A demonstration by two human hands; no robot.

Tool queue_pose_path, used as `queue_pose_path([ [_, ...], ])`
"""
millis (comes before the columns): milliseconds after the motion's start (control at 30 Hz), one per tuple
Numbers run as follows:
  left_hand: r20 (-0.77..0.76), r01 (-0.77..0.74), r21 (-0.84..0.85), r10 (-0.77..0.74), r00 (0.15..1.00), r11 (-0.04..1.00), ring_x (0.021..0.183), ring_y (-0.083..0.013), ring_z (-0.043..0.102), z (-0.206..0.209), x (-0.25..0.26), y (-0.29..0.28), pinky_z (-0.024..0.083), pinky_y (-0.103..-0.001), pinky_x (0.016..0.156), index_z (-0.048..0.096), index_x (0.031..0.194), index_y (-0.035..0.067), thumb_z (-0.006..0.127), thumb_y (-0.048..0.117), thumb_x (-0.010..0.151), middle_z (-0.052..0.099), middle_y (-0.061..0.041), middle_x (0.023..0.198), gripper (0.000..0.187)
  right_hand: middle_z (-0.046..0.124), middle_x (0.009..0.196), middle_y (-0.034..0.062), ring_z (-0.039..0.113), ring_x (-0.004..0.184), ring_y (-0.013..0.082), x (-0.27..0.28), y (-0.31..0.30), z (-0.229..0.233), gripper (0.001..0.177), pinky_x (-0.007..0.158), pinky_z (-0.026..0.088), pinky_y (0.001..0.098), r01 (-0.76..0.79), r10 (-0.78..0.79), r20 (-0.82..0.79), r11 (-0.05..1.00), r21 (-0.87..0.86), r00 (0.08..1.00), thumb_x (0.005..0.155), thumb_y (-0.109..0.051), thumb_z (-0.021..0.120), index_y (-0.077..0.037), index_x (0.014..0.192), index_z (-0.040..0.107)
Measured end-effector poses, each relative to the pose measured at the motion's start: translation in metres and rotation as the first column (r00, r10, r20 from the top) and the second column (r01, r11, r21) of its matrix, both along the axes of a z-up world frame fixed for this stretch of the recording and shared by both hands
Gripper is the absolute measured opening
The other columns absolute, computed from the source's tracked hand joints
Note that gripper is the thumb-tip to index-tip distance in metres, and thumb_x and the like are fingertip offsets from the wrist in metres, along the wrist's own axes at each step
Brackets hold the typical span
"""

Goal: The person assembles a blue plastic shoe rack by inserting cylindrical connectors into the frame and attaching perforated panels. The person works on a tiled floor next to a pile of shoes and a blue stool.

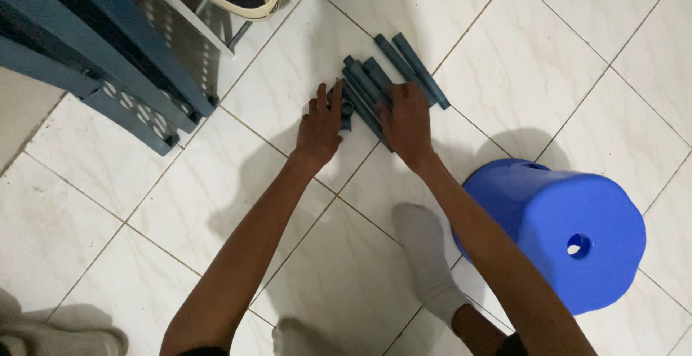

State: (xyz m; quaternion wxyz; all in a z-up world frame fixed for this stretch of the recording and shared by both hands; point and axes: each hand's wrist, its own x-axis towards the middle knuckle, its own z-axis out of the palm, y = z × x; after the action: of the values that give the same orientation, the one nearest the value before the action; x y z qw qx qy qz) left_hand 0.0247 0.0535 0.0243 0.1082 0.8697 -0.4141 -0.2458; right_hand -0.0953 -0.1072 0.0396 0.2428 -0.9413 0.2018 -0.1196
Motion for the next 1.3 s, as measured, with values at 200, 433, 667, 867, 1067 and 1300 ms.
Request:
queue_pose_path([
  [200, -0.072, -0.059, -0.034, 0.057, 0.996, 0.998, 0.129, -0.0410, 0.050, -0.002, 0.001, -0.002, 0.055, -0.041, 0.098, 0.007, 0.162, 0.008, 0.076, -0.004, 0.080, 0.030, -0.025, 0.155, 0.108, 0.049, 0.136, 0.0328, 0.051, 0.121, 0.0477, -0.005, -0.048, -0.021, 0.044, 0.098, 0.045, 0.0545, 0.215, -0.213, 0.038, 0.974, -0.067, 0.976, 0.096, -0.010, 0.070, 0.010, 0.132, 0.056],
  [433, -0.098, -0.093, -0.083, 0.085, 0.992, 0.992, 0.119, -0.0410, 0.053, -0.015, 0.002, -0.005, 0.054, -0.043, 0.098, 0.011, 0.163, 0.008, 0.062, -0.014, 0.085, 0.048, -0.024, 0.140, 0.096, 0.059, 0.136, 0.0205, 0.059, 0.116, 0.0418, -0.017, -0.060, -0.025, 0.039, 0.098, 0.050, 0.0507, 0.201, -0.186, -0.197, 0.978, 0.057, 0.963, 0.093, -0.002, 0.065, -0.002, 0.132, 0.060],
  [667, -0.063, -0.044, -0.081, 0.039, 0.997, 0.996, 0.118, -0.0412, 0.055, -0.018, 0.004, -0.005, 0.054, -0.041, 0.098, 0.009, 0.163, 0.006, 0.059, -0.016, 0.083, 0.052, -0.025, 0.137, 0.096, 0.061, 0.127, 0.0219, 0.060, 0.108, 0.0415, -0.017, -0.061, -0.023, 0.036, 0.094, 0.053, 0.0482, 0.150, -0.137, -0.185, 0.987, 0.054, 0.973, 0.089, 0.001, 0.067, -0.005, 0.125, 0.062],
  [867, -0.051, -0.034, -0.125, 0.027, 0.998, 0.992, 0.111, -0.0380, 0.059, -0.008, 0.003, -0.001, 0.055, -0.043, 0.096, 0.009, 0.163, 0.007, 0.062, -0.010, 0.088, 0.054, -0.023, 0.130, 0.094, 0.056, 0.111, 0.0238, 0.055, 0.099, 0.0420, -0.019, -0.063, -0.019, 0.034, 0.083, 0.047, 0.0527, 0.136, -0.127, -0.101, 0.987, 0.086, 0.987, 0.086, 0.002, 0.067, -0.003, 0.119, 0.062],
  [1067, -0.174, -0.101, -0.115, 0.080, 0.981, 0.988, 0.113, -0.0376, 0.058, 0.004, 0.002, 0.004, 0.055, -0.043, 0.092, 0.021, 0.156, 0.007, 0.071, 0.004, 0.088, 0.050, -0.021, 0.130, 0.085, 0.053, 0.113, 0.0209, 0.057, 0.101, 0.0388, -0.018, -0.063, -0.015, 0.020, 0.085, 0.050, 0.0492, 0.159, -0.156, -0.029, 0.972, 0.175, 0.987, 0.094, 0.005, 0.062, -0.005, 0.112, 0.060],
  [1300, -0.025, -0.092, -0.213, 0.089, 0.996, 0.973, 0.124, -0.0376, 0.055, 0.005, -0.003, 0.007, 0.060, -0.037, 0.089, 0.039, 0.144, 0.002, 0.069, -0.001, 0.088, 0.045, -0.021, 0.140, 0.063, 0.054, 0.113, 0.0190, 0.059, 0.099, 0.0351, -0.014, -0.035, -0.008, 0.019, 0.086, 0.051, 0.0469, 0.098, -0.102, 0.002, 0.957, 0.272, 0.995, 0.098, 0.004, 0.057, -0.005, 0.114, 0.057],
])
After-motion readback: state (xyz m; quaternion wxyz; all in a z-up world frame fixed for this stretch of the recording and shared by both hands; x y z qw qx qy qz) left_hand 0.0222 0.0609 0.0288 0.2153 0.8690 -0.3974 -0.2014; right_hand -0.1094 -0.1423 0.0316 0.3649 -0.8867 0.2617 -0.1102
